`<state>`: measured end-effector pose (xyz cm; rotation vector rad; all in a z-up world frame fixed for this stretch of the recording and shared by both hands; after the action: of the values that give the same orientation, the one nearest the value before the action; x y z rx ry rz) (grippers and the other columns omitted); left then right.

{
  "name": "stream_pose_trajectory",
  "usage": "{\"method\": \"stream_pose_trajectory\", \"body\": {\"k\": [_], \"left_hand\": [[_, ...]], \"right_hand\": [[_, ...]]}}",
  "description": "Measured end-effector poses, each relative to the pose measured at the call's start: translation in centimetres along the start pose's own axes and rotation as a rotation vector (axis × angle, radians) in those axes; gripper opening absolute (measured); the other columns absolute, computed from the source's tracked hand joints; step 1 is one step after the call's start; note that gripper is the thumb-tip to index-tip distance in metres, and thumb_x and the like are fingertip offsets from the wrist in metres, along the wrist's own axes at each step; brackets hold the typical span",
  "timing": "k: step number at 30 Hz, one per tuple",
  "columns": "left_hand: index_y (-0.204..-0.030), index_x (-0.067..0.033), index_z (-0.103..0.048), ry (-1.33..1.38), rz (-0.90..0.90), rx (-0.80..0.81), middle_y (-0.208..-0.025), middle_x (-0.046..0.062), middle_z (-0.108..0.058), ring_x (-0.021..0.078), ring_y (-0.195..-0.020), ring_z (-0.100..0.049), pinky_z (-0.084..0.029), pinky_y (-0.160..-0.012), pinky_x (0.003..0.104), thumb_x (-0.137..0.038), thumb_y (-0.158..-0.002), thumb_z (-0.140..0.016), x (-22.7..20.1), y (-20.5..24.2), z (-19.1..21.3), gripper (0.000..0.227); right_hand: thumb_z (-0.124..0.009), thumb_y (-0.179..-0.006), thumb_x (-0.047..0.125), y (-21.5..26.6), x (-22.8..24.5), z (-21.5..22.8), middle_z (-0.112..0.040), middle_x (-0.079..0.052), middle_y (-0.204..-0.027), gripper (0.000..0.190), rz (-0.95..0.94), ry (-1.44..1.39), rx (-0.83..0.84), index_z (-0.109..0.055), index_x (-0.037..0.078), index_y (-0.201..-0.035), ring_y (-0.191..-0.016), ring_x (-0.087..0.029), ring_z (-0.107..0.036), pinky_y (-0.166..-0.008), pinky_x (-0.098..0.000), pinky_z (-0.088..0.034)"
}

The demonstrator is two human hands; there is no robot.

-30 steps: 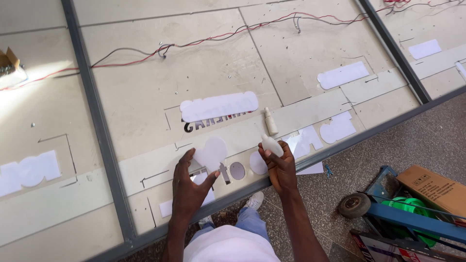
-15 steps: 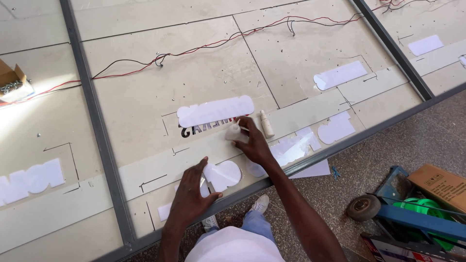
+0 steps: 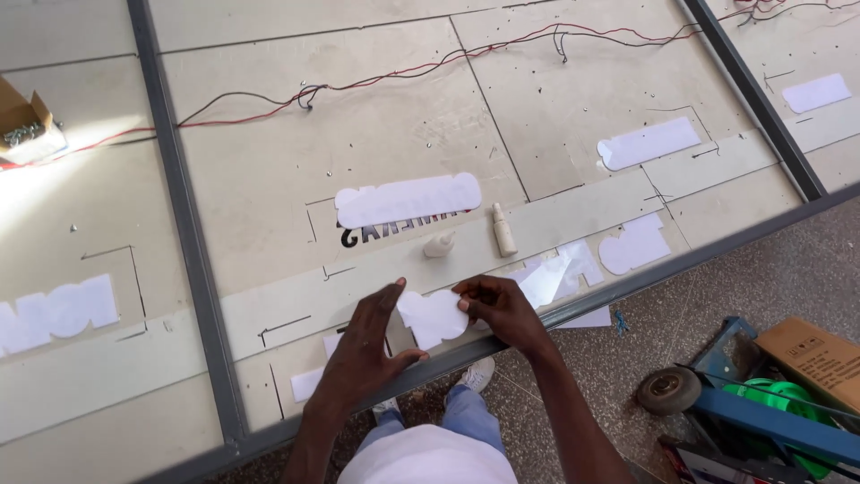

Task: The person applies glue from a small bottle onto white cut-out letters and shapes on a large flat board. They carefully position and press the pieces into place to form words, including 'CAMERAS' and 'IT', on the surface.

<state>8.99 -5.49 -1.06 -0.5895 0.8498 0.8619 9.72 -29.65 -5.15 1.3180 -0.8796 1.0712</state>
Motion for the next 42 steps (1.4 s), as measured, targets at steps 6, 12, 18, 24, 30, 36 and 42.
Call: {"method": "stream_pose_trajectory", "body": {"k": [6,12,18,24,30,36,42], "left_hand": [[-0.163,-0.0147,-0.06,-0.224,0.053,-0.05,-0.145,0.017,-0.064,0.0401,-0.146,-0.061,-0.054,-0.119,0.055,-0.034,-0.098,-0.09,2.3,0.9,1.7,0.075],[-0.16,-0.0186,-0.063,-0.286,-0.028,-0.037,-0.139,0.012,-0.062,0.0363,-0.144,-0.056,-0.048,-0.122,0.053,-0.056,-0.093,-0.091,1.5,0.9,0.6,0.082],[-0.165,-0.0122,-0.058,-0.35,-0.009,-0.073,-0.14,0.015,-0.061,0.0386,-0.144,-0.054,-0.042,-0.124,0.056,-0.061,-0.092,-0.09,1.9,0.5,0.3,0.094],[-0.16,-0.0075,-0.063,-0.308,0.033,-0.029,-0.135,0.017,-0.066,0.0391,-0.148,-0.054,-0.034,-0.129,0.059,-0.063,-0.089,-0.092,3.6,0.8,-0.7,0.095],[-0.153,-0.0094,-0.068,-0.328,0.068,0.027,-0.127,0.012,-0.069,0.0351,-0.151,-0.051,-0.025,-0.136,0.057,-0.069,-0.083,-0.095,3.6,1.1,-0.4,0.096],[-0.15,-0.0093,-0.069,-0.329,0.088,0.055,-0.126,0.013,-0.07,0.0365,-0.152,-0.051,-0.023,-0.138,0.058,-0.072,-0.084,-0.092,3.1,1.2,-0.1,0.094],[-0.154,-0.0103,-0.068,-0.341,0.081,0.057,-0.128,0.013,-0.069,0.0372,-0.153,-0.05,-0.023,-0.14,0.059,-0.072,-0.086,-0.091,3.4,1.4,-0.3,0.095]], "right_hand": [[-0.082,-0.1,0.0,-0.7,-1.2,0.7,-0.076,-0.022,-0.095,0.024,-0.026,0.056,0.017,-0.082,-0.008,-0.123,-0.084,-0.027,-0.077,-0.076,-0.0416,-0.07],[-0.083,-0.1,0.001,-1.0,-1.3,-0.1,-0.075,-0.019,-0.092,0.024,-0.015,0.042,0.019,-0.08,-0.008,-0.122,-0.081,-0.023,-0.077,-0.074,-0.0381,-0.07],[-0.082,-0.101,0.003,-1.5,-2.4,-0.2,-0.076,-0.02,-0.094,0.026,-0.019,0.0,0.031,-0.079,-0.007,-0.125,-0.081,-0.023,-0.078,-0.074,-0.0374,-0.072],[-0.082,-0.101,0.003,-0.9,-1.4,-0.6,-0.075,-0.02,-0.095,0.028,-0.018,-0.023,0.062,-0.077,-0.009,-0.127,-0.084,-0.023,-0.079,-0.074,-0.0371,-0.074],[-0.088,-0.098,0.01,1.2,1.8,-0.8,-0.077,-0.022,-0.112,0.048,0.06,0.247,0.183,-0.076,-0.004,-0.142,-0.105,-0.03,-0.078,-0.088,-0.0461,-0.07],[-0.087,-0.098,0.009,2.7,2.9,-2.3,-0.075,-0.03,-0.127,0.065,0.071,0.433,0.236,-0.065,-0.007,-0.156,-0.11,-0.039,-0.076,-0.092,-0.0525,-0.069],[-0.092,-0.094,0.013,2.2,1.1,-1.9,-0.074,-0.028,-0.125,0.07,0.073,0.406,0.255,-0.066,-0.007,-0.156,-0.109,-0.035,-0.075,-0.092,-0.0479,-0.07]]}}
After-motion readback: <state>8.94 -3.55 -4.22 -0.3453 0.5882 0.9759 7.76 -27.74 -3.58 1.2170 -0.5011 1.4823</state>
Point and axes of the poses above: each hand's wrist, its own y-axis away from the middle knuckle, its own z-axis out of the back of the hand, x = y × z, the point moved 10 cm from there along -y, towards the middle knuckle
